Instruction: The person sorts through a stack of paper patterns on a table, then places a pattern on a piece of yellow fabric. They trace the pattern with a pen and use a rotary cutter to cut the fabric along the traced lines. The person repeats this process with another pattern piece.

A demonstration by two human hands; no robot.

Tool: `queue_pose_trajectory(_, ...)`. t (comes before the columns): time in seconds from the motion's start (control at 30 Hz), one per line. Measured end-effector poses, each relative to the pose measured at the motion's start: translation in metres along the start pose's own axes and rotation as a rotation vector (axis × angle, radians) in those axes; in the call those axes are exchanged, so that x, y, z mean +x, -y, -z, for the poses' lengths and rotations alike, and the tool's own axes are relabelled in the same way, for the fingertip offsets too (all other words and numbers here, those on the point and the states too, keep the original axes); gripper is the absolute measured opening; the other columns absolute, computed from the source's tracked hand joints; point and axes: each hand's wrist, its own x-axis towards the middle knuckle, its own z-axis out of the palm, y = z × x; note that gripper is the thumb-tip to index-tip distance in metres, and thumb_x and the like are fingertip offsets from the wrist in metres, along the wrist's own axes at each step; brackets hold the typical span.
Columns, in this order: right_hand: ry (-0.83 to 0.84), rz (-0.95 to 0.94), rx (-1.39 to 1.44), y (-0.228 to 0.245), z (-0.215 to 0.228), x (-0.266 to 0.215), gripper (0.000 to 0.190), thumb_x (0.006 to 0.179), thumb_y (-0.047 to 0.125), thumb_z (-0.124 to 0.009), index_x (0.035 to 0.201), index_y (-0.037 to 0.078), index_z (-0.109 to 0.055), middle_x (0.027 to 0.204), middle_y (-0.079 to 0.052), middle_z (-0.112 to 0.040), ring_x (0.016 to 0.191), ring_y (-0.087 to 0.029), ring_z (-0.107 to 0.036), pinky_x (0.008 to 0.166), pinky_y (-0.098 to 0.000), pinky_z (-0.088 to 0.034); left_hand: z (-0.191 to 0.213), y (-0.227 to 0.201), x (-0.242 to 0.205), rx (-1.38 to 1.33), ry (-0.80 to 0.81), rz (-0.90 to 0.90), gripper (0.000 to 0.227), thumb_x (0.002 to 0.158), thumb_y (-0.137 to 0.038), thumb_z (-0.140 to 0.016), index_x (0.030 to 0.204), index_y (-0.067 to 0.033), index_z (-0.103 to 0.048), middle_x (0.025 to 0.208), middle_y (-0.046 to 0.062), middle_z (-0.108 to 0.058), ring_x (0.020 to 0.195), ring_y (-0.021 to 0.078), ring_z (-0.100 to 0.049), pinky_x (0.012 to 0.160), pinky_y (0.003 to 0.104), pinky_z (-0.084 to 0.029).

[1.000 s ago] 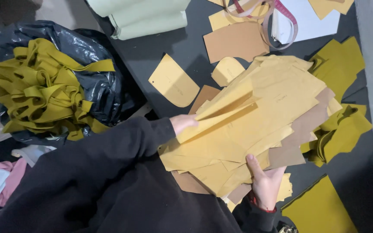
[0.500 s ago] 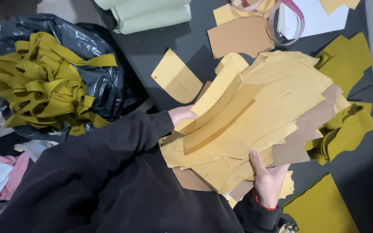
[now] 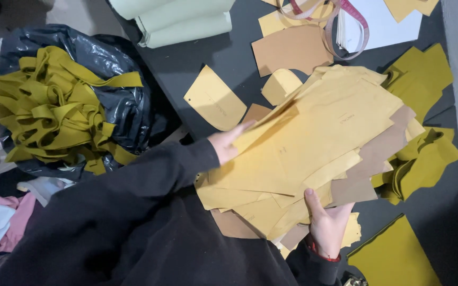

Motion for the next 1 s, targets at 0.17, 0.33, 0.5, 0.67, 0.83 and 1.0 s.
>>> queue_pose_trajectory(0.17, -0.008, 0.024, 0.001, 0.003, -0.003, -0.001, 0.081, 0.084, -0.006, -0.073, 0.154, -0.006, -0.03, 0.15, -0.018, -0.046, 0.137, -0.025, -0.046, 0.117, -0.0364, -0.035, 0.037, 0.11, 0.092, 0.093, -0.455, -0.254, 0.074, 0.096, -0.003, -0.05, 0.162, -0.0294, -0.03, 0.111, 0.023, -0.07, 0.095, 0.034, -0.072, 0.084, 0.041, -0.057)
queue_pose_trajectory(0.33, -0.02, -0.025, 0.063, 0.003, -0.004, 0.0, 0.091, 0.081, -0.006, -0.072, 0.158, -0.002, -0.023, 0.151, -0.017, -0.044, 0.135, -0.025, -0.048, 0.113, -0.0366, -0.038, 0.061, 0.091, 0.055, 0.205, -0.831, -0.315, 0.082, 0.084, 0.003, -0.055, 0.159, -0.0208, -0.033, 0.135, 0.022, -0.061, 0.119, 0.0394, -0.061, 0.098, 0.044, -0.049)
queue_pose_trajectory(0.5, -0.021, 0.047, -0.026, 0.0, -0.003, -0.001, 0.101, 0.082, -0.009, -0.073, 0.164, -0.001, -0.014, 0.158, -0.019, -0.039, 0.143, -0.026, -0.041, 0.119, -0.0368, -0.031, 0.008, 0.11, 0.099, 0.437, -0.485, -0.751, 0.081, 0.088, -0.02, -0.07, 0.16, -0.0141, -0.032, 0.163, 0.018, -0.035, 0.154, 0.037, -0.036, 0.127, 0.056, -0.034)
queue_pose_trajectory(0.67, -0.024, 0.064, -0.07, 0.006, -0.005, 0.0, 0.104, 0.082, -0.01, -0.073, 0.166, -0.001, -0.012, 0.16, -0.019, -0.037, 0.144, -0.027, -0.04, 0.12, -0.037, -0.031, -0.024, 0.025, 0.019, 0.841, -0.03, -0.294, 0.128, 0.064, -0.015, -0.085, 0.16, -0.0261, 0.0, 0.168, 0.02, 0.001, 0.154, 0.0449, -0.002, 0.116, 0.07, -0.013)
queue_pose_trajectory(0.83, -0.021, 0.036, -0.025, 0.001, -0.002, -0.002, 0.098, 0.083, -0.009, -0.072, 0.164, -0.003, -0.017, 0.157, -0.019, -0.041, 0.142, -0.026, -0.044, 0.12, -0.0364, -0.033, -0.036, 0.049, 0.042, 0.964, -0.045, -0.185, 0.142, 0.062, -0.01, -0.092, 0.158, -0.029, 0.011, 0.168, 0.024, 0.009, 0.153, 0.0495, -0.001, 0.116, 0.07, -0.011)
queue_pose_trajectory(1.0, 0.001, 0.052, -0.049, 0.001, 0.001, -0.001, 0.096, 0.087, -0.009, -0.07, 0.164, -0.003, -0.013, 0.157, -0.019, -0.04, 0.142, -0.026, -0.043, 0.12, -0.037, -0.032, -0.005, 0.095, 0.063, 0.416, -0.638, -0.558, 0.09, 0.094, 0.009, -0.053, 0.17, -0.0263, -0.022, 0.164, 0.013, -0.037, 0.151, 0.0401, -0.045, 0.122, 0.046, -0.043)
